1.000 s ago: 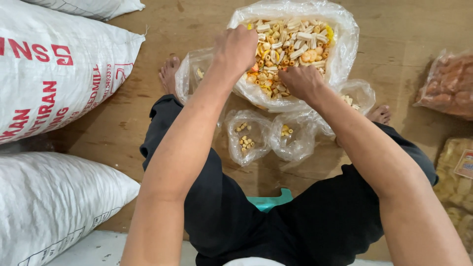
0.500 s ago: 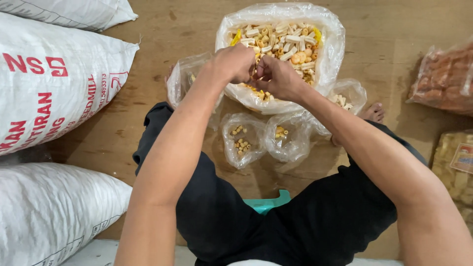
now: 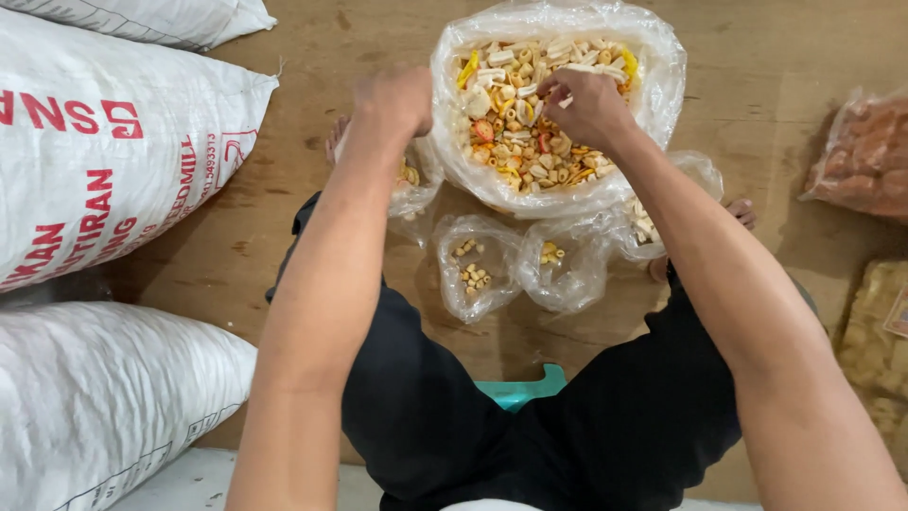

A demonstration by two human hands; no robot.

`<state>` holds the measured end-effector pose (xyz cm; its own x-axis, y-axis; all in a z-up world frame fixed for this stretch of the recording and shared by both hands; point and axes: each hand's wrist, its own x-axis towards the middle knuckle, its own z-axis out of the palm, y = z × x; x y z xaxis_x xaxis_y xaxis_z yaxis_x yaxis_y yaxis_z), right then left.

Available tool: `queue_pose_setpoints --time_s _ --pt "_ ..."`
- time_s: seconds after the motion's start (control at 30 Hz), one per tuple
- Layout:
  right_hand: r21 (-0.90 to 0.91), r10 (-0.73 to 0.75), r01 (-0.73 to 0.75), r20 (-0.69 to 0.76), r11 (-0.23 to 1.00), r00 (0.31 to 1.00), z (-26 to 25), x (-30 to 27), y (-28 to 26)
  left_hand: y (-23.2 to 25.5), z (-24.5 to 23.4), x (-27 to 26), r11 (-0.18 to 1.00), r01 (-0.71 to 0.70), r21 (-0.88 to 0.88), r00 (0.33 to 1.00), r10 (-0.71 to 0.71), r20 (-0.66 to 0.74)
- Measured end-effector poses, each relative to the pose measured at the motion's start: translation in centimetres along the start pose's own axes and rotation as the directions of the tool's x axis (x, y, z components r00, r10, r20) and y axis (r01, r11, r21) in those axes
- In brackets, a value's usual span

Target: The person sits on a small stool and sorts mixed snack pieces from a large plastic bag into several smaller plastic bags. They use both hands to pick and separate different snack types, placing them into the smaller bags arranged around the main bag.

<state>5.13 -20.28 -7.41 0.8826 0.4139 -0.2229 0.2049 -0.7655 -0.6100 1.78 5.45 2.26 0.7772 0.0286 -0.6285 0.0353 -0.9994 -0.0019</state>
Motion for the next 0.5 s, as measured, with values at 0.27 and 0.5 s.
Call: queue_pose_setpoints --time_s 0.27,0.5 --pt "-0.035 0.154 -0.152 0.050 0.988 0.987 1.4 4.1 -2.8 3.5 1.1 0.7 0.975 -0.205 -0.081 0.954 0.180 -0.241" --pt "-0.179 0.230 -0.210 0.099 0.961 0.968 2.3 5.1 -3.5 4.7 2.1 2.1 0.968 -0.251 0.009 0.934 0.245 -0.262"
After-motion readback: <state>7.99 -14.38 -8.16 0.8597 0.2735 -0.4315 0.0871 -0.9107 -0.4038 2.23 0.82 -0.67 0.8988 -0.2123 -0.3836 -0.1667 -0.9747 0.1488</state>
